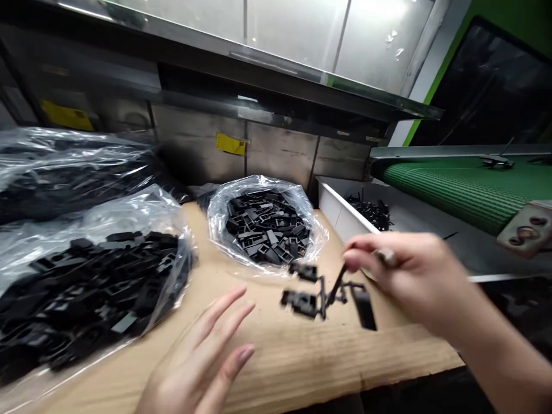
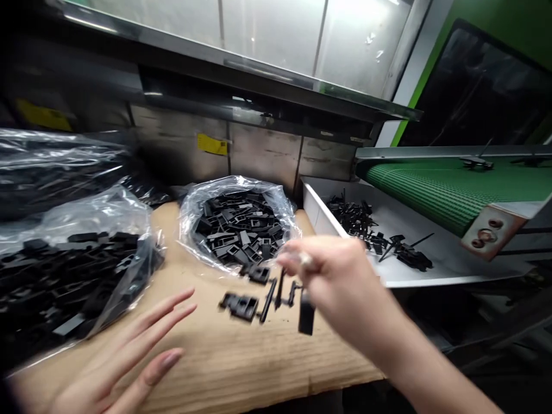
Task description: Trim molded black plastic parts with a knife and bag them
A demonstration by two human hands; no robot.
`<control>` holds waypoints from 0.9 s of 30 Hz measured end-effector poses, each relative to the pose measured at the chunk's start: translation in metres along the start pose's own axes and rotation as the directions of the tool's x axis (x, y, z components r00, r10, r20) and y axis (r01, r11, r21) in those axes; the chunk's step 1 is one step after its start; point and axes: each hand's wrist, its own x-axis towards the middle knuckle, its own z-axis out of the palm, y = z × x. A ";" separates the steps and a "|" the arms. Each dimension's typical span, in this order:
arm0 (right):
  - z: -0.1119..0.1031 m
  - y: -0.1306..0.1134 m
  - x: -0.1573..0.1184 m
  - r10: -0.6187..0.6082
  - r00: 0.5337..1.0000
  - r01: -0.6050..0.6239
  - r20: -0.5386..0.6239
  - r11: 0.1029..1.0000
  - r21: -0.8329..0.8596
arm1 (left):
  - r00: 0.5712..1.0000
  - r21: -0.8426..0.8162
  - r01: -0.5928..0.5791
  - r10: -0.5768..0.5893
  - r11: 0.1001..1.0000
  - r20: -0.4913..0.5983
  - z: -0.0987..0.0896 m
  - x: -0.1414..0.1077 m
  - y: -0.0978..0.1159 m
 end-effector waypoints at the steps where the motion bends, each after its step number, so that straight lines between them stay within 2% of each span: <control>1: 0.017 -0.006 -0.001 -0.068 0.992 0.065 0.108 0.997 0.028 | 0.999 0.040 -0.027 0.026 0.999 0.031 0.001 0.000 0.004; 3: 0.051 -0.014 0.000 -0.167 0.956 0.156 0.242 0.986 0.065 | 0.988 0.129 -0.110 0.094 0.986 0.126 0.005 -0.002 0.008; 5: 0.077 -0.017 0.002 -0.216 0.931 0.201 0.293 0.976 0.082 | 0.970 0.214 -0.163 0.117 0.963 0.213 0.010 -0.003 0.010; 8: 0.095 -0.023 0.007 -0.220 0.914 0.192 0.340 0.975 0.115 | 0.946 0.280 -0.187 0.096 0.942 0.309 0.013 -0.003 0.013; 10: 0.091 -0.024 0.008 -0.176 0.913 0.122 0.367 0.979 0.165 | 0.935 0.287 -0.209 0.105 0.935 0.337 0.014 -0.003 0.014; 13: 0.070 -0.013 0.006 0.019 0.923 -0.126 0.384 0.959 0.256 | 0.939 0.298 -0.254 0.161 0.920 0.304 0.014 -0.005 0.012; 14: 0.062 -0.005 0.005 0.105 0.909 -0.235 0.403 0.929 0.287 | 0.939 0.298 -0.263 0.171 0.918 0.300 0.015 -0.006 0.011; 16: 0.049 0.011 -0.001 0.232 0.849 -0.425 0.476 0.833 0.353 | 0.938 0.294 -0.263 0.171 0.919 0.303 0.016 -0.008 0.009; 18: 0.043 0.027 -0.008 0.284 0.788 -0.546 0.546 0.732 0.407 | 0.941 0.290 -0.246 0.156 0.925 0.299 0.016 -0.008 0.009; 20: 0.046 0.037 -0.017 0.302 0.743 -0.617 0.597 0.655 0.436 | 0.947 0.283 -0.228 0.144 0.932 0.288 0.017 -0.008 0.009; 23: 0.054 0.044 -0.032 0.336 0.704 -0.676 0.626 0.586 0.446 | 0.951 0.276 -0.202 0.120 0.940 0.285 0.016 -0.009 0.008; 25: 0.055 0.045 -0.040 0.367 0.700 -0.690 0.613 0.570 0.447 | 0.952 0.260 -0.183 0.105 0.948 0.286 0.016 -0.010 0.007; 27: 0.051 0.047 -0.046 0.412 0.721 -0.678 0.558 0.585 0.444 | 0.961 0.207 -0.145 0.088 0.968 0.264 0.016 -0.011 0.008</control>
